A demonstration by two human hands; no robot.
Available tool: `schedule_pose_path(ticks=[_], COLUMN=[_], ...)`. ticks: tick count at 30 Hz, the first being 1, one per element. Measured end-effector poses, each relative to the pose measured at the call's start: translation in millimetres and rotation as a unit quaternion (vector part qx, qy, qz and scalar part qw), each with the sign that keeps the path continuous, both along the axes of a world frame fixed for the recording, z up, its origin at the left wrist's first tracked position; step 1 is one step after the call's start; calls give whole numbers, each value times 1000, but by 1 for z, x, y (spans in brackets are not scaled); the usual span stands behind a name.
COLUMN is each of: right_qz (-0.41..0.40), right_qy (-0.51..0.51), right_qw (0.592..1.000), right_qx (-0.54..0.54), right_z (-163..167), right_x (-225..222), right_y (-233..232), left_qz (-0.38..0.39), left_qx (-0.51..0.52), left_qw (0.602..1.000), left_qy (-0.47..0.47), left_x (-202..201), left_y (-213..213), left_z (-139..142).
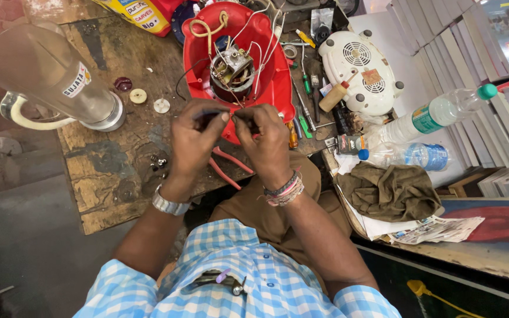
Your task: The person repairs a small appliance motor by stripping wire ends with pliers, twisting wires together, and securing connections. The person works at a cluttered workbench with tools and parts nearby.
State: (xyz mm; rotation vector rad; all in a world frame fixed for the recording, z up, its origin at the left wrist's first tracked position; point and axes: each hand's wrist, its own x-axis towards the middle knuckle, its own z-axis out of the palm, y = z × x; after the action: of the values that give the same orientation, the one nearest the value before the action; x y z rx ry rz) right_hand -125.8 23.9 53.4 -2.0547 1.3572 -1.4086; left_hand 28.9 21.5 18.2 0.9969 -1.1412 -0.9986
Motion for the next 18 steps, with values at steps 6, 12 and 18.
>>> schedule_pose_path(ticks=[6, 12, 18], right_qz=[14, 30, 21], right_qy=[-16, -12, 41], right_qw=[1000, 999, 995], right_qx=[-3, -21, -86], right_z=[3, 6, 3], right_x=[-1, -5, -5], right_y=[3, 8, 9], left_qz=[26, -140, -155], left_qx=[-64, 168, 143], left_qw=[997, 944, 977], left_qy=[-36, 245, 28], left_x=[-2, 31, 31], left_y=[18, -4, -2], left_z=[5, 7, -6])
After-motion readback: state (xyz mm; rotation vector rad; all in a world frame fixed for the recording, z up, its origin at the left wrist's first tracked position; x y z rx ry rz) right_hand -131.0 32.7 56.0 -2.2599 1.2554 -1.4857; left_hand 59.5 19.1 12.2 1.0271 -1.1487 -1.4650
